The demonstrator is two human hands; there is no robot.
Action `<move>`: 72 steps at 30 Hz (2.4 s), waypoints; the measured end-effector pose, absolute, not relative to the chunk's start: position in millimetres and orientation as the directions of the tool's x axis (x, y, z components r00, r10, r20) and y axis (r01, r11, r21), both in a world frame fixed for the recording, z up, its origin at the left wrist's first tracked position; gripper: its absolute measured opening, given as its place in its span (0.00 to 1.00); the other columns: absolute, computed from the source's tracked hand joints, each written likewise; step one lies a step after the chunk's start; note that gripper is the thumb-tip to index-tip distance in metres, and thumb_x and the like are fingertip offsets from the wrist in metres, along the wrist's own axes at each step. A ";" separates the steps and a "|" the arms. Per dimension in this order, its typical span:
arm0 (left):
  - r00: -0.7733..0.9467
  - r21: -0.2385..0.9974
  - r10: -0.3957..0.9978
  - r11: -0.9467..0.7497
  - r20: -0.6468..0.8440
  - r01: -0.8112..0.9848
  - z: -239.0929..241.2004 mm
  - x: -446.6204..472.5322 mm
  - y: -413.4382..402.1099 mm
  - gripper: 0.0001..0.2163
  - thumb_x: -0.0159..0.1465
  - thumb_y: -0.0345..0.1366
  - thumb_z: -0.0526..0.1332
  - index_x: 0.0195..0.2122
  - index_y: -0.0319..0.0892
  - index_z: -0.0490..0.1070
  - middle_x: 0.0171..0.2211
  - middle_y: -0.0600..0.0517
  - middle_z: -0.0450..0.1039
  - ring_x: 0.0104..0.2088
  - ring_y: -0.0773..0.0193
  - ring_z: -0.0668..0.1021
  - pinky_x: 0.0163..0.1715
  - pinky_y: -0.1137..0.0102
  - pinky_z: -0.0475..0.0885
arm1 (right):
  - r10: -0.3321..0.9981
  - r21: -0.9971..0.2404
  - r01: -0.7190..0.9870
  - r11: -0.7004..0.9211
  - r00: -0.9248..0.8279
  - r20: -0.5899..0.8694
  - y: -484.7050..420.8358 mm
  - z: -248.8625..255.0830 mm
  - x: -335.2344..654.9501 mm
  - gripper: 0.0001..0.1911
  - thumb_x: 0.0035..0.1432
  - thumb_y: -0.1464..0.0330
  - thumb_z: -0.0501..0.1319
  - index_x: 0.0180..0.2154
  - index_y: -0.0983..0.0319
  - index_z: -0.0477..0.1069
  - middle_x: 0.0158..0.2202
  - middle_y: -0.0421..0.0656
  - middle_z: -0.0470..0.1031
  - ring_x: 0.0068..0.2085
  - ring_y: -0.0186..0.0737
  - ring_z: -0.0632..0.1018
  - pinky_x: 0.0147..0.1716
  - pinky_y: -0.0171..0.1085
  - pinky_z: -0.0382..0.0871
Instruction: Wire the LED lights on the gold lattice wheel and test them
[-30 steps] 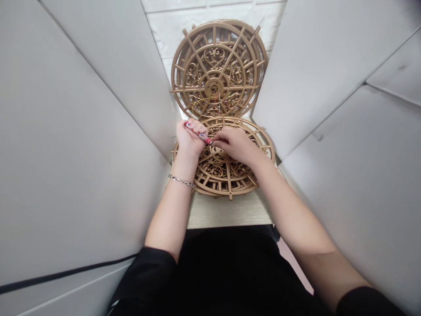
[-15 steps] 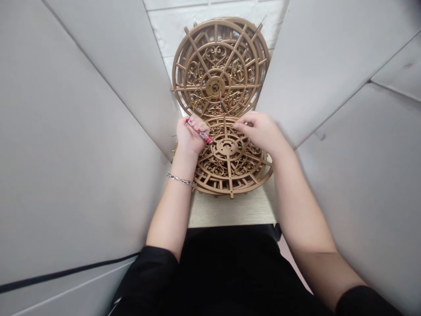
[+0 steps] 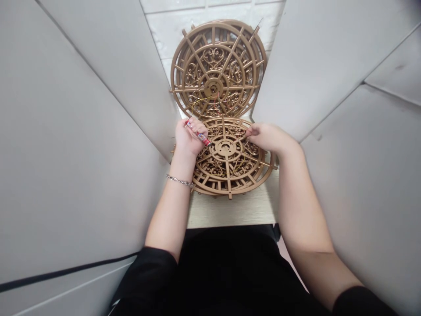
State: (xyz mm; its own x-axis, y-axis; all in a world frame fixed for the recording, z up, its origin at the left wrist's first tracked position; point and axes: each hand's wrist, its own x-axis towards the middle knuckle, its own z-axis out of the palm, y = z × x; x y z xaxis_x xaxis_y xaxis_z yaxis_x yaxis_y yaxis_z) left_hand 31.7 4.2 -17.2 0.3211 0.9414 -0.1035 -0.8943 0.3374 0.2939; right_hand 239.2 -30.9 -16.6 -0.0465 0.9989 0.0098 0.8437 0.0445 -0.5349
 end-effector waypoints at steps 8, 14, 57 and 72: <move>0.326 0.292 0.940 0.340 -0.097 -0.894 -15.7 32.0 2.0 0.13 0.61 0.33 0.44 0.19 0.42 0.46 0.10 0.59 0.51 0.10 0.79 0.58 0.12 0.80 0.55 | 0.978 -0.680 0.721 0.133 -0.208 -0.031 -37.8 -7.1 240.7 0.08 0.45 0.75 0.58 0.30 0.62 0.71 0.25 0.38 0.71 0.26 0.31 0.70 0.29 0.34 0.64; 0.314 0.281 0.943 0.332 -0.108 -0.900 -15.5 32.2 2.9 0.13 0.61 0.34 0.44 0.19 0.42 0.46 0.10 0.60 0.51 0.10 0.78 0.57 0.12 0.80 0.55 | 0.957 -0.703 0.659 0.268 -0.267 0.115 -40.6 -1.3 230.1 0.05 0.47 0.67 0.60 0.26 0.61 0.73 0.26 0.39 0.73 0.28 0.32 0.70 0.31 0.36 0.63; 0.239 0.395 0.963 0.267 -0.121 -0.879 -14.5 37.4 3.0 0.14 0.62 0.35 0.42 0.18 0.42 0.48 0.09 0.60 0.50 0.09 0.77 0.57 0.12 0.79 0.55 | 0.851 -0.597 0.607 0.525 -0.387 0.355 -44.0 -18.6 175.7 0.08 0.52 0.68 0.57 0.33 0.60 0.73 0.28 0.38 0.74 0.29 0.32 0.70 0.33 0.33 0.59; 0.220 0.409 0.970 0.242 -0.099 -0.880 -16.0 37.6 2.9 0.14 0.62 0.35 0.43 0.18 0.42 0.48 0.10 0.60 0.51 0.09 0.77 0.58 0.13 0.79 0.55 | 0.840 -0.557 0.629 0.542 -0.414 0.350 -41.3 -19.4 176.6 0.07 0.53 0.68 0.56 0.32 0.61 0.72 0.30 0.39 0.75 0.33 0.34 0.72 0.34 0.33 0.60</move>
